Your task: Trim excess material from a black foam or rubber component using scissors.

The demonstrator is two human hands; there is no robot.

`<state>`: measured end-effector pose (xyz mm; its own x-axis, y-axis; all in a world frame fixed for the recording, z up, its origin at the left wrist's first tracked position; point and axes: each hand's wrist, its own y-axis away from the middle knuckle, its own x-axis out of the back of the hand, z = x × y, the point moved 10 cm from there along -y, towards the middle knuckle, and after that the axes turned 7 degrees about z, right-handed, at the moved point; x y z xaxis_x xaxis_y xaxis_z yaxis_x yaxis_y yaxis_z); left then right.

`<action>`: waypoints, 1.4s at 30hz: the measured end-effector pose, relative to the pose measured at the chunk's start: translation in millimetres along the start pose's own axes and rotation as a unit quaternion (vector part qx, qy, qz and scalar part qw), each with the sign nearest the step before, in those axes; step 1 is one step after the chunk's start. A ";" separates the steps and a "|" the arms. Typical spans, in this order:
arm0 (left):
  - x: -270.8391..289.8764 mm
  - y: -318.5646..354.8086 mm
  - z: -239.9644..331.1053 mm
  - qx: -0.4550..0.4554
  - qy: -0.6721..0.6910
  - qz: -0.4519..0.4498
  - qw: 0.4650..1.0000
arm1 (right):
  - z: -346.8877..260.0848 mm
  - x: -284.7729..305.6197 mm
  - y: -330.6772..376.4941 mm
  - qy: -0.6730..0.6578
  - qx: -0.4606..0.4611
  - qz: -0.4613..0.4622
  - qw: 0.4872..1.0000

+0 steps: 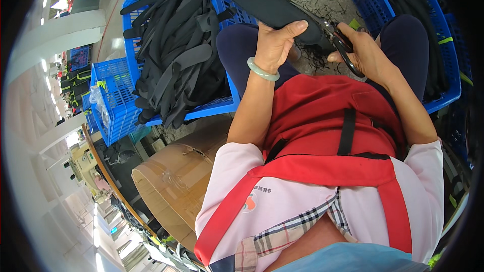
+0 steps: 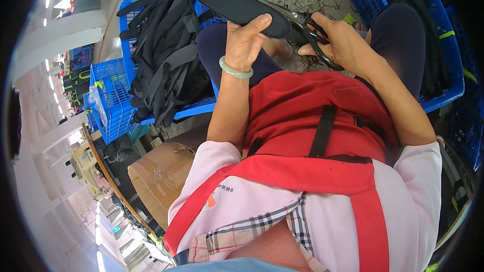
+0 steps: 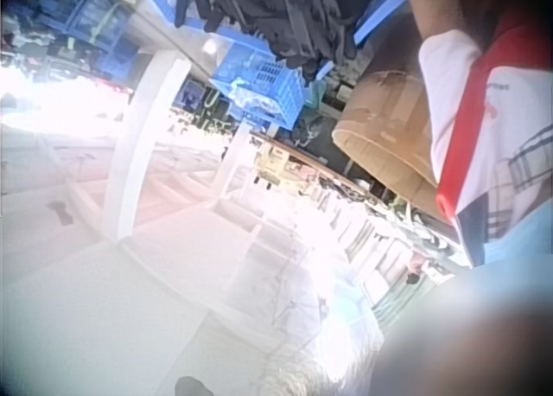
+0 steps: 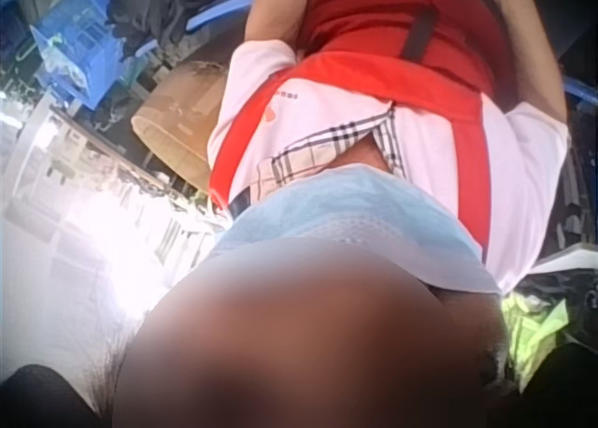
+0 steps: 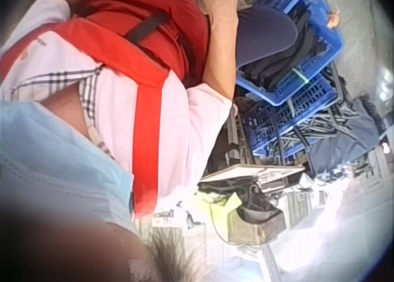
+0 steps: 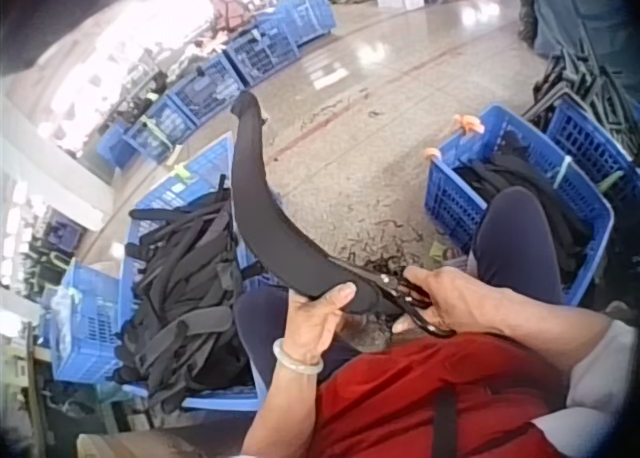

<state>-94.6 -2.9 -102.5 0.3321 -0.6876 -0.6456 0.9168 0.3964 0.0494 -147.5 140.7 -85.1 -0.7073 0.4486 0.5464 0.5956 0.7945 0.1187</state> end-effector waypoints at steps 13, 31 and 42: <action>6.8 -4.8 2.6 0.005 0.074 0.039 0.996 | 5.2 -8.0 -2.5 -0.017 0.036 0.014 0.999; 10.1 -2.3 4.3 0.008 0.097 0.068 0.993 | -7.8 -2.1 -4.7 0.022 0.038 0.000 0.999; 12.9 -4.5 6.4 0.015 0.063 0.045 0.997 | -4.8 0.0 0.6 0.025 0.055 -0.013 0.998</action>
<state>-93.0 -17.4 -106.2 0.3850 -0.5672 -0.7280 0.8912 0.4335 0.1336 -145.3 139.2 -81.1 -0.7006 0.4088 0.5849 0.5297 0.8471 0.0425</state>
